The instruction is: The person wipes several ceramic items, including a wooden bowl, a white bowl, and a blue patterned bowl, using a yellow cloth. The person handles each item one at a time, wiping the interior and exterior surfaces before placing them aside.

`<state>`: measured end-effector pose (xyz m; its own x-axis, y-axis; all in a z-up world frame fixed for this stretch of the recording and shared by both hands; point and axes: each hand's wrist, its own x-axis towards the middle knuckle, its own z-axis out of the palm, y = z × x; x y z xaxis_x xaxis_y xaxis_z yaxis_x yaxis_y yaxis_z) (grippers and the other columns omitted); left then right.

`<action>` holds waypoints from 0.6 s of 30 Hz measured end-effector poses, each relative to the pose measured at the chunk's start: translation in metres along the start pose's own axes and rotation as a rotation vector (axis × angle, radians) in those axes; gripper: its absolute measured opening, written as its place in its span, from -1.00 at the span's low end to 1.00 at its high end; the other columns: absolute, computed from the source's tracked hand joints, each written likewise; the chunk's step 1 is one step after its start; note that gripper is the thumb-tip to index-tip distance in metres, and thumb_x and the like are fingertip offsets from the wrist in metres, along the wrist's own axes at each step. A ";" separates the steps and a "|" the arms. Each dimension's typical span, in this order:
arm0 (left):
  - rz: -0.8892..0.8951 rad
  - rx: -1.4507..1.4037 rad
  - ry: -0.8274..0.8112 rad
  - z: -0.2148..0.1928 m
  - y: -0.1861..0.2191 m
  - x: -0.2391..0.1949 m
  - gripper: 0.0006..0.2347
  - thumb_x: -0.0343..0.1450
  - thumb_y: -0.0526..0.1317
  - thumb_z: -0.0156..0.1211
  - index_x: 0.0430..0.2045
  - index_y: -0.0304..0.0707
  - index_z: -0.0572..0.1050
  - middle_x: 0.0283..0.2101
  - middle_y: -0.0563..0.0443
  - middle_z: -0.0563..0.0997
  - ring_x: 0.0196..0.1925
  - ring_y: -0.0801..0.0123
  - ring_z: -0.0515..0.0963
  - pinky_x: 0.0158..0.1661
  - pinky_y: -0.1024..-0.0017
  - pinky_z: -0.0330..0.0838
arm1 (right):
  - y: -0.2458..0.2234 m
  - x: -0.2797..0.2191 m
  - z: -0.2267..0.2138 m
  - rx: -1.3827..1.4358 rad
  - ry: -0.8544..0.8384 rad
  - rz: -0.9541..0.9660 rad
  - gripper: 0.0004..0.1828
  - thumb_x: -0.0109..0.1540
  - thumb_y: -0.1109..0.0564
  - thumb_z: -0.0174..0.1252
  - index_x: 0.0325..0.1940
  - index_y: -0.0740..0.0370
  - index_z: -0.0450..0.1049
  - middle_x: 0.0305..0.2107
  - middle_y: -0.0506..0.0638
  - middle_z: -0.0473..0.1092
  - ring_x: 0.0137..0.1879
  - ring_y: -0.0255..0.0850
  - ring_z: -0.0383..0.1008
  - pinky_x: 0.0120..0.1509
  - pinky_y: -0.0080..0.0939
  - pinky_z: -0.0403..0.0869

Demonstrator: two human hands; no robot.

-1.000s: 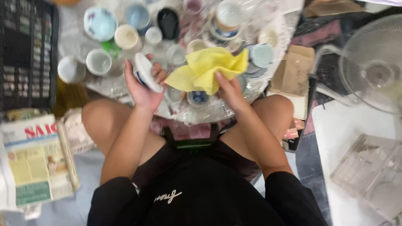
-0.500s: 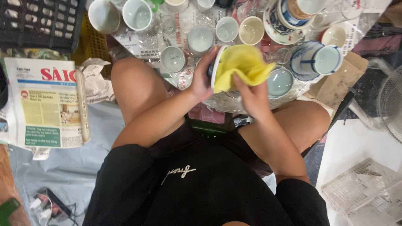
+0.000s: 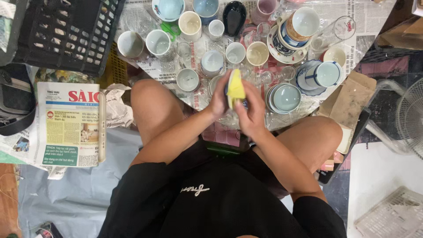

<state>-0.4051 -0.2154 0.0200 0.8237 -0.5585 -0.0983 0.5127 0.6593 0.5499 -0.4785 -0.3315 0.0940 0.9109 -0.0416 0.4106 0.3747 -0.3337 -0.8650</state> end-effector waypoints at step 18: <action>-0.216 -0.328 -0.041 -0.021 0.042 0.018 -0.28 0.55 0.31 -0.36 0.16 -0.50 0.38 0.13 -0.54 0.53 0.14 -0.18 0.56 0.19 0.04 0.43 | -0.029 0.036 -0.009 -0.533 -0.261 -0.185 -0.32 0.11 0.08 0.39 0.32 0.19 0.43 0.19 0.03 0.39 0.26 0.03 0.39 0.31 0.06 0.30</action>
<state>-0.3639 -0.1874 0.0238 0.6812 -0.7173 -0.1464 0.7290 0.6464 0.2252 -0.4578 -0.3316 0.1363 0.8767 0.2711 0.3973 0.4538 -0.7402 -0.4962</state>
